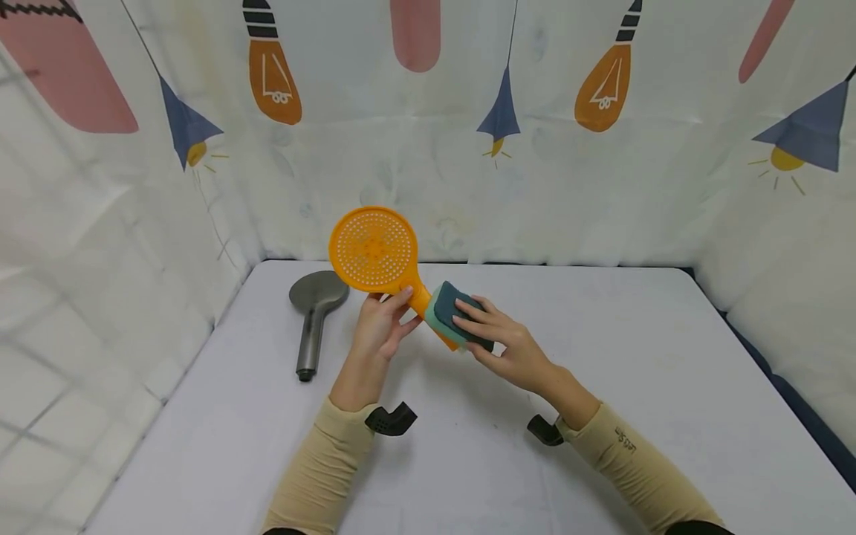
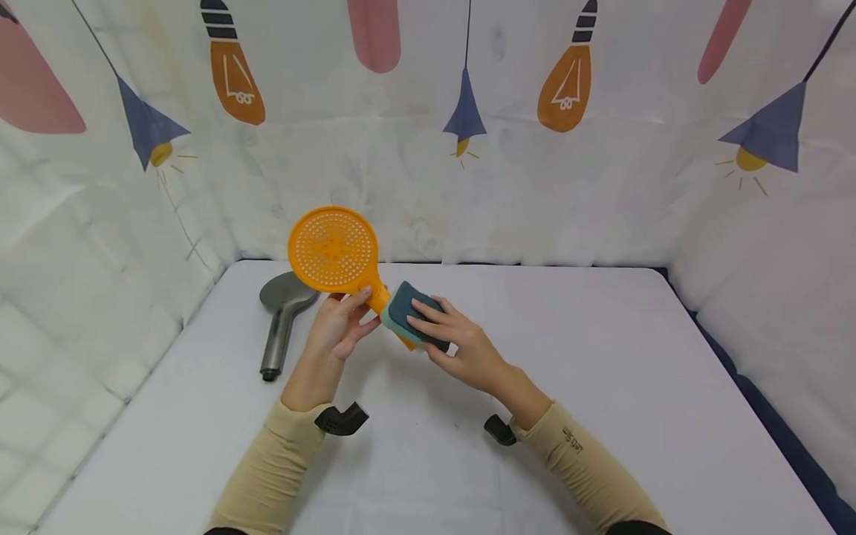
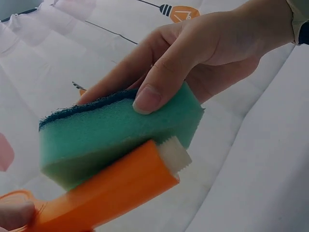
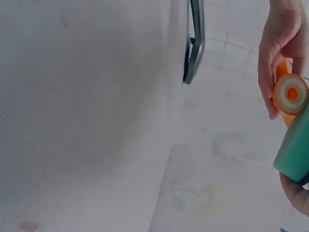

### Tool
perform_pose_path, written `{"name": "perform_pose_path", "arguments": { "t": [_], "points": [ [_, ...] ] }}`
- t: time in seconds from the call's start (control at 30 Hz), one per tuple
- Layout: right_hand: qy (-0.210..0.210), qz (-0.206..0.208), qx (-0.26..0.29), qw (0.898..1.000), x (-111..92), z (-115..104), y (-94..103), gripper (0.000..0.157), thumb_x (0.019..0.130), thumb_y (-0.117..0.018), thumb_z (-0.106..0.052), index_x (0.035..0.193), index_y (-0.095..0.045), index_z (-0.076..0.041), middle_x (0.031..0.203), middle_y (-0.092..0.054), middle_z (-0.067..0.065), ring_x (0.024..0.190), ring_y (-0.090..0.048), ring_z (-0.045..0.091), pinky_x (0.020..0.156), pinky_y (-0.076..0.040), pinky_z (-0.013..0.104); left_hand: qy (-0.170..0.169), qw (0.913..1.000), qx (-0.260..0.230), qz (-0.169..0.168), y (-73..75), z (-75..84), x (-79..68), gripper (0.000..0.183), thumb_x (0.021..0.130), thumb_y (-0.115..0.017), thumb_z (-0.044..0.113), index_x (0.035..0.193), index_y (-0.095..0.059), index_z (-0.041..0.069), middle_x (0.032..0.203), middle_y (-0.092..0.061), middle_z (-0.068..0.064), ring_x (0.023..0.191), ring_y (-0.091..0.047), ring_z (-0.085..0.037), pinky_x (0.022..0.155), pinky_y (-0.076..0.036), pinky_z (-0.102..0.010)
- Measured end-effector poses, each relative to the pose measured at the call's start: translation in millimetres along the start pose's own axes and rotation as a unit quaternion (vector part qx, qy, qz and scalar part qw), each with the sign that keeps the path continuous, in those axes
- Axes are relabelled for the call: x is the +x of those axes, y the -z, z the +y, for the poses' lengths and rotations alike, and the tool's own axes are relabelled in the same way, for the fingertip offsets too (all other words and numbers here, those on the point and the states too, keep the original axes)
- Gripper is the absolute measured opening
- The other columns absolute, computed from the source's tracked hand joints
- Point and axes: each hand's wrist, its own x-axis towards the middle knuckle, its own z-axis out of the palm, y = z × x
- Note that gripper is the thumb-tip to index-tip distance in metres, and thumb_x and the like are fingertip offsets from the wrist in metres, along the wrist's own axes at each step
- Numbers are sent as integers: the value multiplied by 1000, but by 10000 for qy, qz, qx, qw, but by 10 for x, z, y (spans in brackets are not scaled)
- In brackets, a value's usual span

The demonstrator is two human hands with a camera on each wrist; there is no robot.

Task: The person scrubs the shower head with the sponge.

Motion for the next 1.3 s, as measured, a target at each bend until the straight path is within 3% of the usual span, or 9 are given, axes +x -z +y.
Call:
{"name": "perform_pose_path", "arguments": {
  "t": [0.33, 0.57, 0.8, 0.9, 1.1, 1.3],
  "points": [
    [-25, 386, 95, 9992, 10, -11, 17, 56, 85, -73, 12, 138, -64, -4, 150, -52, 16, 144, -37, 43, 110, -38, 55, 140, 9997, -50, -197, 3, -8, 26, 47, 106, -58, 12, 150, -42, 4, 139, -51, -14, 118, -57, -26, 108, -42, -55],
    [-56, 523, 43, 9986, -11, 7, 19, 55, 85, -74, 12, 137, -65, -3, 147, -54, 19, 145, -37, 42, 111, -38, 52, 237, 9994, -215, -142, 5, -14, 35, 48, 107, -57, 14, 151, -39, 10, 140, -53, -15, 120, -59, -28, 106, -43, -53],
    [-100, 778, 52, 9969, -20, 8, 26, 50, 85, -74, 12, 133, -66, 3, 146, -53, 22, 145, -37, 40, 115, -34, 46, 239, 9952, -589, -744, 29, -13, 26, 45, 112, -37, 10, 157, -32, 10, 146, -43, -14, 126, -49, -30, 104, -40, -53],
    [-78, 828, 15, 9965, -18, 9, 23, 51, 83, -74, 14, 132, -66, 4, 144, -54, 25, 144, -38, 40, 114, -35, 45, 221, 9924, -969, -731, 41, 2, 37, 44, 112, -35, 8, 156, -30, 8, 140, -42, -11, 123, -47, -28, 101, -41, -45],
    [-39, 833, -43, 9965, -18, 5, 1, 53, 82, -74, 14, 133, -66, 3, 146, -54, 21, 144, -38, 39, 113, -37, 44, 571, 9877, -1336, -586, 46, 26, 58, 40, 108, -42, 12, 146, -32, 7, 121, -49, -8, 102, -52, -20, 85, -47, -29],
    [-15, 853, 15, 9964, -10, 2, -2, 53, 83, -74, 14, 133, -67, 1, 146, -54, 19, 144, -39, 40, 114, -36, 40, 605, 9930, -905, -454, 16, 22, 72, 36, 108, -55, 15, 138, -39, 4, 109, -51, -7, 89, -56, -14, 80, -50, -24]
  ]
}}
